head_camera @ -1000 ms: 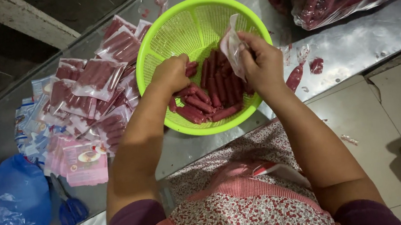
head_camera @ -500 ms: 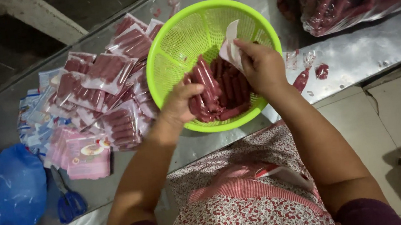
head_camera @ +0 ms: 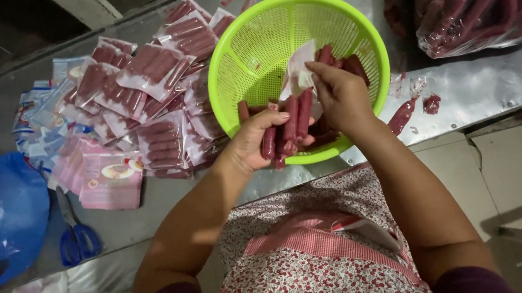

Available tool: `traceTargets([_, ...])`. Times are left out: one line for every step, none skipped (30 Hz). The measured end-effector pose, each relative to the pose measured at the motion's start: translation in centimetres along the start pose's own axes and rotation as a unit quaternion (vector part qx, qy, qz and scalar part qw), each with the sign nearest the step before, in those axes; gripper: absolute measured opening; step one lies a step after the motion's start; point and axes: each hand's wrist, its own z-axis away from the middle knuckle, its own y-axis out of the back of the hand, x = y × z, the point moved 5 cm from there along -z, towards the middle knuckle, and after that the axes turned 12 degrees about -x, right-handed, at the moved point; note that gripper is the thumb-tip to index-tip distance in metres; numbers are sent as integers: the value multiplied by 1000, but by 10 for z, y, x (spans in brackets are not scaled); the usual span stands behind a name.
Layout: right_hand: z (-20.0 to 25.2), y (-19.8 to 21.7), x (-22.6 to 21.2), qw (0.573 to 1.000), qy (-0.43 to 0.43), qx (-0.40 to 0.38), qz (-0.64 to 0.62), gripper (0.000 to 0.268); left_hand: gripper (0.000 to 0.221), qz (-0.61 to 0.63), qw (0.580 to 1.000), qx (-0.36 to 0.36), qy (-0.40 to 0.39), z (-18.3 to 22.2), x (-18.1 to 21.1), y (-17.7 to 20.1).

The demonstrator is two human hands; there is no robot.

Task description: Manually picking up small sausages from a basket and placing them into plastic bags for packaging.

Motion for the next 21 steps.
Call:
traceTargets([0,-1,0,1000,1,-2,0,30,27,1,1000,0,-2,-1,1,3])
traceTargets([0,-3,1,1000,-4,-2,-20,29,29,-14,1000,-4,9,-2,1,6])
traceTargets([0,-4,2,999,-9,-3,-41,28,32,-29,999,-8,20,-4,1,9])
traceTargets([0,-4,-2,999,-9,-5,-41,28,32,-27,999,-7,20,-5,1,19])
traceTargets([0,-5,-6,999,-10,-20,-49,27,33,-36,999,-4,36,-6,-1,28])
traceTargets([0,-6,-9,998,-11,-35,-56,26,34,-45,998,-1,51,-7,-3,38])
traceTargets([1,-8,-7,998,-11,-36,-56,26,34,-45,998,-1,50,-7,1,35])
traceTargets([2,-11,-3,998,-24,-47,-46,25,33,-46,998,9,43,-7,5,32])
traceTargets([3,-14,0,997,-37,-57,-37,24,32,-47,998,18,36,-7,9,30])
traceTargets([5,-14,-1,997,-36,-58,-37,24,32,-47,998,19,35,-7,14,29])
traceTargets([8,-15,-2,996,-42,-64,-46,24,30,-47,998,22,34,-7,19,28])
traceTargets([10,-15,-3,995,-48,-69,-56,24,28,-48,998,24,34,-8,24,27])
traceTargets([9,-15,-3,995,-48,-70,-56,24,28,-48,998,25,34,-6,27,20])
traceTargets([8,-16,-4,995,-47,-68,-61,24,28,-49,998,22,34,-4,30,13])
traceTargets([7,-16,-5,995,-45,-67,-65,23,28,-49,998,19,34,-2,34,5])
traceTargets([7,-16,-4,995,-45,-68,-66,23,28,-49,998,19,34,0,33,5])
traceTargets([7,-16,-3,995,-46,-58,-64,22,46,-59,998,19,29,1,34,4])
traceTargets([7,-15,-3,996,-47,-49,-62,20,64,-68,997,20,23,3,34,4])
traceTargets([6,-13,-9,996,-47,-49,-63,20,64,-68,997,20,23,2,31,9])
traceTargets([6,-11,-15,995,-50,-47,-67,21,65,-74,997,31,10,2,29,15])
traceTargets([6,-9,-21,995,-53,-45,-71,21,65,-81,996,42,-3,1,28,22])
